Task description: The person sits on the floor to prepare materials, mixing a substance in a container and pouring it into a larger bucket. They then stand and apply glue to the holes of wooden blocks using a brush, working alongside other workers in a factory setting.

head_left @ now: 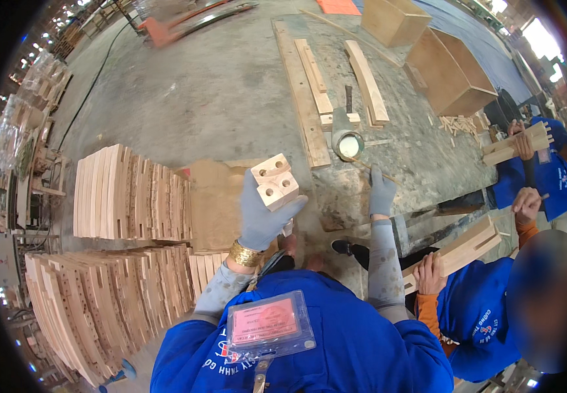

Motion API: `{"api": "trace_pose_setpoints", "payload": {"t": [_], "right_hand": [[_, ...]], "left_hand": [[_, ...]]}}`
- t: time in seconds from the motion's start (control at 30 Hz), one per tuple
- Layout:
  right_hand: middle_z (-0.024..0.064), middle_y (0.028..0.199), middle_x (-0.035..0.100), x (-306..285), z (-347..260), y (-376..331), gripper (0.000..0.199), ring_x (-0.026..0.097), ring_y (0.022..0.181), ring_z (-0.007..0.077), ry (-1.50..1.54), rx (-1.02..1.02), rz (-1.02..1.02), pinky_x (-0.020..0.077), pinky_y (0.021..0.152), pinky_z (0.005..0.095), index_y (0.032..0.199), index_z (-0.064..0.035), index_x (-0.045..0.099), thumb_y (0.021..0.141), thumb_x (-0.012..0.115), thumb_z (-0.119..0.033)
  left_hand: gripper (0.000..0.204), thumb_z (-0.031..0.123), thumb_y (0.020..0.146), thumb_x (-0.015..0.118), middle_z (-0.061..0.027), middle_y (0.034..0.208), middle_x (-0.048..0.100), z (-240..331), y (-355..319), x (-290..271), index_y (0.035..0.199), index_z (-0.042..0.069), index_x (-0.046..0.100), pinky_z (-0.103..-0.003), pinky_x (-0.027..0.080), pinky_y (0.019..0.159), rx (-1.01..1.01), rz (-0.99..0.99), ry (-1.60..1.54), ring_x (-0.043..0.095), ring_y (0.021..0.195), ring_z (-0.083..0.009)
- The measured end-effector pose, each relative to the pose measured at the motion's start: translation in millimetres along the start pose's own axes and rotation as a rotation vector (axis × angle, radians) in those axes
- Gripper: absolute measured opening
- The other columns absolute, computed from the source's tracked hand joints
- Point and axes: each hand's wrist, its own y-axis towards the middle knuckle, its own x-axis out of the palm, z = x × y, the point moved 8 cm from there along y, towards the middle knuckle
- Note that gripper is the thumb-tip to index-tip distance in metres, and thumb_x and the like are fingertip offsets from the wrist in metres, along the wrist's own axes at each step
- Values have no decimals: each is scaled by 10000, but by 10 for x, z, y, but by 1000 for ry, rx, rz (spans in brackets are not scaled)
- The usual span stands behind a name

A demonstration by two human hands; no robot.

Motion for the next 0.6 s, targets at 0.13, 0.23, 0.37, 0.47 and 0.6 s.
{"api": "trace_pose_setpoints", "payload": {"t": [0.13,0.23,0.37,0.47,0.6], "right_hand": [[142,883,633,-141,520,-19,321,606,728,214,481,317,58,492,658,285,1022,39,559,872,552,-245],[140,924,620,-92,618,-86,342,600,791,204,672,482,78,500,665,300,1064,16,526,881,550,-271],[126,856,613,-114,104,16,303,599,757,185,674,381,52,496,635,291,989,6,529,893,535,-282],[105,722,599,-25,-1049,-12,267,586,612,153,568,56,-106,478,563,244,922,7,535,902,521,-258],[81,634,591,216,-2522,-604,183,544,530,91,213,-370,-227,437,495,210,851,18,586,871,563,-163]], "left_hand": [[636,97,604,795,-76,1011,535,4,8,95,1104,19,410,-276,491,741,63,7,72,547,886,-130],[649,88,597,801,-70,1008,529,-59,9,145,1109,25,407,-277,494,744,52,4,79,547,887,-134],[633,98,609,799,-72,1007,543,-100,34,255,1102,28,408,-276,487,755,35,-34,26,554,887,-137],[629,146,613,802,-86,1004,555,-24,29,275,1089,24,408,-285,484,750,111,-28,175,560,880,-139],[648,174,600,808,-95,1001,550,17,1,274,1078,20,399,-300,480,760,195,6,281,562,898,-156]]}}
